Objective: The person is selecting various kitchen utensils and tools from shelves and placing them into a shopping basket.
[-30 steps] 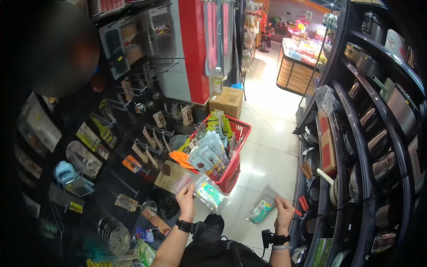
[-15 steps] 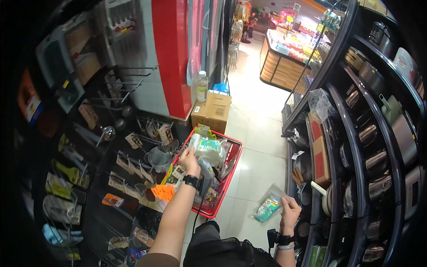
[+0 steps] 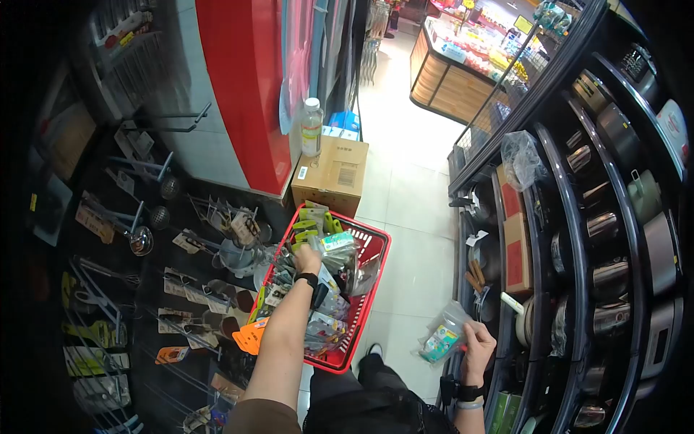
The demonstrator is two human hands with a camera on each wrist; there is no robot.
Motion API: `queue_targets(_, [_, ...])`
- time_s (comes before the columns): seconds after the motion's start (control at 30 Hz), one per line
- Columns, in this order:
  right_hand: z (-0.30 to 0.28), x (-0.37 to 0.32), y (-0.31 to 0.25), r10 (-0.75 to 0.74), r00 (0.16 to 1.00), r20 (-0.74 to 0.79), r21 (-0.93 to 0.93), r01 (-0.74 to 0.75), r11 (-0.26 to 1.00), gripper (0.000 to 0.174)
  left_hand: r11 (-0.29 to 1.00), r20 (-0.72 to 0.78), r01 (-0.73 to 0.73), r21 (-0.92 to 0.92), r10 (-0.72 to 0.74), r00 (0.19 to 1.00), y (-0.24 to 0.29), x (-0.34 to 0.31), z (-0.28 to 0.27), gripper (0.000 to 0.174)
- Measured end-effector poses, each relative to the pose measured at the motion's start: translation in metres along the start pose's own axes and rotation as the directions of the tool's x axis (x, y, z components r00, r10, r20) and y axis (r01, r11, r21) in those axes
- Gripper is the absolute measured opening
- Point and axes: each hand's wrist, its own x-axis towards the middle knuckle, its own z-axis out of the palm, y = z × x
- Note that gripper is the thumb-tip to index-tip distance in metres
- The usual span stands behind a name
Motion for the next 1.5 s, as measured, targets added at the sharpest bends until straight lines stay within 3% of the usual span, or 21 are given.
queue_targets(0.1, [0.02, 0.014, -0.002, -0.025, 0.997, 0.078, 0.018, 0.023, 1.0, 0.006, 1.0, 0.104, -0.004, -0.014, 0.006, 0.995, 0.002, -0.006, -0.012, 0.028])
queue_targets(0.17, [0.033, 0.025, 0.0, -0.024, 0.987, 0.159, 0.084, 0.01, 0.996, 0.006, 0.961, -0.212, -0.276, -0.007, 0.268, 0.94, 0.004, -0.023, -0.016, 0.024])
queue_targets(0.3, [0.069, 0.059, 0.013, 0.118, 0.976, 0.182, 0.252, -0.162, 0.954, 0.012, 0.903, -0.056, -0.33, -0.275, 0.328, 0.943, -0.003, -0.08, 0.003, 0.025])
queue_targets(0.33, [0.08, 0.068, 0.014, 0.14, 0.965, 0.222, 0.309, -0.206, 0.928, 0.017, 0.807, -0.024, -0.58, -0.109, 0.581, 0.813, 0.0, -0.1, 0.001, 0.028])
queue_targets(0.37, [0.093, 0.076, 0.016, 0.14, 0.955, 0.26, 0.305, -0.219, 0.927, 0.017, 0.872, 0.175, -0.43, -0.233, 0.473, 0.863, 0.016, -0.125, -0.008, 0.028])
queue_targets(0.4, [0.106, 0.085, 0.018, 0.179, 0.933, 0.312, 0.344, -0.286, 0.894, 0.019, 0.816, 0.248, -0.449, -0.363, 0.549, 0.798, 0.005, -0.136, 0.015, 0.025])
queue_targets(0.47, [0.134, 0.102, 0.022, 0.194, 0.856, 0.479, 0.345, -0.387, 0.855, 0.025, 0.846, 0.414, -0.461, -0.268, 0.533, 0.738, 0.003, -0.165, 0.018, 0.029])
queue_targets(0.5, [0.148, 0.109, 0.023, 0.185, 0.838, 0.513, 0.341, -0.396, 0.852, 0.025, 0.89, 0.692, -0.451, -0.072, 0.37, 0.62, 0.009, -0.165, 0.019, 0.035])
queue_targets(0.57, [0.176, 0.12, 0.025, 0.244, 0.731, 0.638, 0.283, -0.516, 0.808, 0.026, 0.724, 0.267, -0.473, -0.503, 0.65, 0.711, -0.006, -0.175, 0.065, 0.05])
queue_targets(0.6, [0.189, 0.124, 0.024, 0.286, 0.683, 0.672, 0.226, -0.557, 0.799, 0.023, 0.734, 0.256, -0.47, -0.491, 0.637, 0.727, -0.001, -0.175, 0.059, 0.05])
queue_targets(0.67, [0.216, 0.136, 0.043, 0.302, 0.567, 0.766, 0.135, -0.601, 0.788, 0.021, 0.904, 0.593, -0.377, -0.203, 0.42, 0.687, 0.015, -0.181, 0.039, 0.056])
queue_targets(0.77, [0.249, 0.145, 0.085, 0.405, 0.401, 0.822, -0.069, -0.635, 0.769, 0.016, 0.928, 0.619, -0.315, -0.199, 0.368, 0.694, 0.025, -0.194, 0.02, 0.056])
queue_targets(0.9, [0.288, 0.148, 0.134, 0.379, 0.49, 0.785, -0.048, -0.562, 0.825, 0.024, 0.889, 0.653, -0.456, -0.033, 0.364, 0.664, 0.006, -0.207, 0.027, 0.062])
queue_targets(0.97, [0.296, 0.153, 0.138, 0.278, 0.563, 0.778, -0.055, -0.38, 0.923, 0.024, 0.938, 0.667, -0.343, -0.053, 0.288, 0.687, 0.002, -0.213, 0.019, 0.059])
queue_targets(1.03, [0.323, 0.173, 0.2, 0.076, 0.586, 0.807, -0.129, 0.049, 0.99, 0.027, 0.953, 0.659, -0.261, -0.154, 0.296, 0.691, -0.002, -0.212, 0.006, 0.053])
queue_targets(1.07, [0.322, 0.175, 0.193, 0.072, 0.57, 0.819, -0.124, 0.053, 0.991, 0.027, 0.977, 0.636, -0.162, -0.136, 0.211, 0.742, 0.006, -0.212, -0.008, 0.048])
queue_targets(1.13, [0.311, 0.175, 0.179, -0.131, 0.5, 0.856, -0.13, 0.453, 0.882, 0.027, 0.977, 0.573, -0.084, -0.197, 0.184, 0.799, 0.005, -0.211, -0.017, 0.047])
queue_targets(1.17, [0.307, 0.177, 0.184, -0.03, 0.418, 0.908, -0.122, 0.334, 0.935, 0.038, 0.964, 0.518, -0.025, -0.264, 0.163, 0.84, 0.01, -0.211, -0.028, 0.047])
queue_targets(1.27, [0.298, 0.17, 0.196, -0.084, 0.475, 0.876, -0.208, 0.528, 0.823, 0.069, 0.978, 0.44, -0.025, -0.209, 0.117, 0.89, 0.02, -0.221, -0.041, 0.046])
queue_targets(1.4, [0.273, 0.146, 0.161, -0.173, 0.592, 0.787, -0.1, 0.399, 0.912, 0.077, 0.982, 0.443, -0.01, -0.187, 0.093, 0.891, 0.014, -0.228, -0.043, 0.047])
queue_targets(1.5, [0.247, 0.128, 0.14, -0.416, 0.57, 0.708, -0.054, 0.631, 0.774, 0.067, 0.962, 0.419, 0.041, -0.269, 0.079, 0.905, -0.019, -0.234, -0.03, 0.049])
